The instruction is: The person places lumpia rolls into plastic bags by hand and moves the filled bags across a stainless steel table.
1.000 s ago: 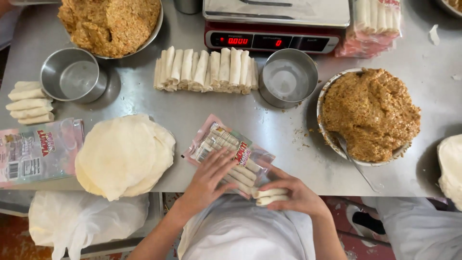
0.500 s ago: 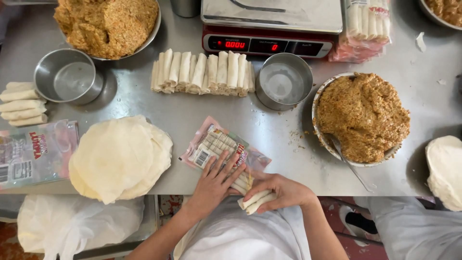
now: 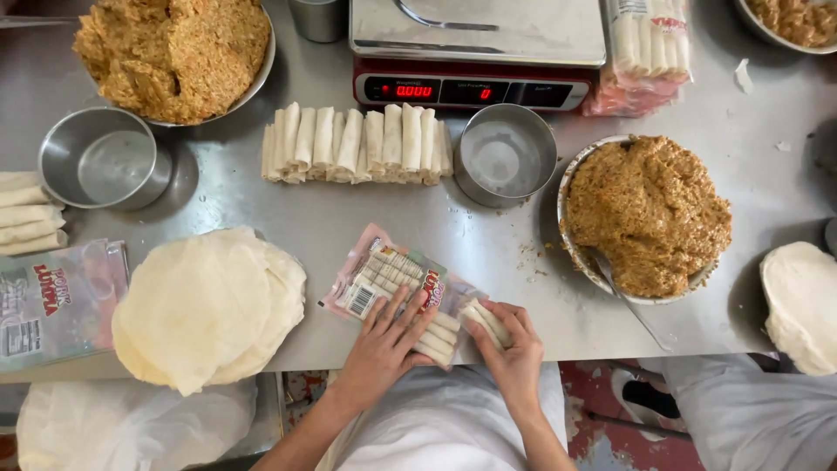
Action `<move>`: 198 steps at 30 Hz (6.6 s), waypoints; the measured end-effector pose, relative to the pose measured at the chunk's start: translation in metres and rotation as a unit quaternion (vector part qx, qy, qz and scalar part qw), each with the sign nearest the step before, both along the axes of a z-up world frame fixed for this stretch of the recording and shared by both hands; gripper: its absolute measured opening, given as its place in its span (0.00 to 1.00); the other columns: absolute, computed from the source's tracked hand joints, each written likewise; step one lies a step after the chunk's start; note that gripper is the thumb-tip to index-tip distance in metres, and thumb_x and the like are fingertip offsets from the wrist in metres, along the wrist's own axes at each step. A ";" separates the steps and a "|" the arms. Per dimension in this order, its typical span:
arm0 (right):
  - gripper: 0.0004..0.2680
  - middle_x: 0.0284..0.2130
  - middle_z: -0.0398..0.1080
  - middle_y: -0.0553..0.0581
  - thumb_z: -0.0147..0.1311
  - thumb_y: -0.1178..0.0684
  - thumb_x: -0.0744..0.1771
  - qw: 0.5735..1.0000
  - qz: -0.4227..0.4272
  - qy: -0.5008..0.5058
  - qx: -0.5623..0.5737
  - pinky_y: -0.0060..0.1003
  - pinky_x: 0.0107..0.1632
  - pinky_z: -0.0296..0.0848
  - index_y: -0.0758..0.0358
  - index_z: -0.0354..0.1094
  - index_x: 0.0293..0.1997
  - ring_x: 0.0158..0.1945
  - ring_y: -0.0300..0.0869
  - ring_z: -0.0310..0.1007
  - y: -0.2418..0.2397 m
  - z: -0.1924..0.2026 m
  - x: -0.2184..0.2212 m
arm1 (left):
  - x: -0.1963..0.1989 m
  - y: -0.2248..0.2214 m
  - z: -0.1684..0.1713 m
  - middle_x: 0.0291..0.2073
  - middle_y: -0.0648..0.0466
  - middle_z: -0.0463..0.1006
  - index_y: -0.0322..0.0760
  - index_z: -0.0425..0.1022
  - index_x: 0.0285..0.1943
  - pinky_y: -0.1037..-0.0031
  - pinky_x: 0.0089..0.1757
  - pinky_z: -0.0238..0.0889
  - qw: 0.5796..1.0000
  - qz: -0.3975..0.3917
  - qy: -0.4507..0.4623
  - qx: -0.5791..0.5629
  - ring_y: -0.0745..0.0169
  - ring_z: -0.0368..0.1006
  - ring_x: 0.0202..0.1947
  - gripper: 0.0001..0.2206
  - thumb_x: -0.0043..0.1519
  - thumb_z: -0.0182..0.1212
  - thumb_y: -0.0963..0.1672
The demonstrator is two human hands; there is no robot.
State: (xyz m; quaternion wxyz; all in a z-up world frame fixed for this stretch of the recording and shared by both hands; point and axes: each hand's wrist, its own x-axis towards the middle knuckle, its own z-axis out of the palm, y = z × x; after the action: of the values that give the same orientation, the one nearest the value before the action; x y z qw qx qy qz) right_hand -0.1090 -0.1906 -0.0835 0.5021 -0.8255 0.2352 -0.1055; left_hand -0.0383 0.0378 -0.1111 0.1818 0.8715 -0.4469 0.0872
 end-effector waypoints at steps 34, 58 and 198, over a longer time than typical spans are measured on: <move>0.26 0.45 0.81 0.60 0.71 0.60 0.60 0.990 -0.047 -0.055 0.120 0.33 0.54 0.84 0.55 0.66 0.65 0.40 0.38 0.81 0.005 -0.001 0.007 | 0.018 0.032 0.005 0.74 0.45 0.62 0.38 0.61 0.77 0.46 0.73 0.52 0.951 0.093 0.118 -0.269 0.40 0.55 0.77 0.27 0.69 0.63 0.45; 0.12 0.33 0.82 0.64 0.58 0.64 0.67 0.930 0.038 0.081 0.356 0.29 0.12 0.62 0.75 0.76 0.57 0.12 0.39 0.67 0.000 -0.015 -0.013 | 0.017 0.028 0.011 0.64 0.45 0.72 0.32 0.74 0.63 0.49 0.67 0.62 0.940 0.163 0.063 -0.294 0.39 0.63 0.68 0.13 0.72 0.57 0.43; 0.07 0.40 0.77 0.54 0.63 0.61 0.66 0.972 0.213 -0.093 0.012 0.26 0.33 0.68 0.65 0.79 0.49 0.31 0.34 0.69 -0.002 -0.005 -0.012 | 0.014 0.015 0.010 0.74 0.47 0.65 0.38 0.70 0.69 0.43 0.74 0.37 0.951 0.173 0.135 -0.219 0.40 0.56 0.76 0.16 0.77 0.44 0.46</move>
State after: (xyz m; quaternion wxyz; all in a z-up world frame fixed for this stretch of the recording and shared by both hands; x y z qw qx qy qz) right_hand -0.1214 -0.1924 -0.0887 0.5427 -0.8370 0.0070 -0.0695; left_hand -0.0239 0.0526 -0.1012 0.4092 0.8777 -0.2307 0.0949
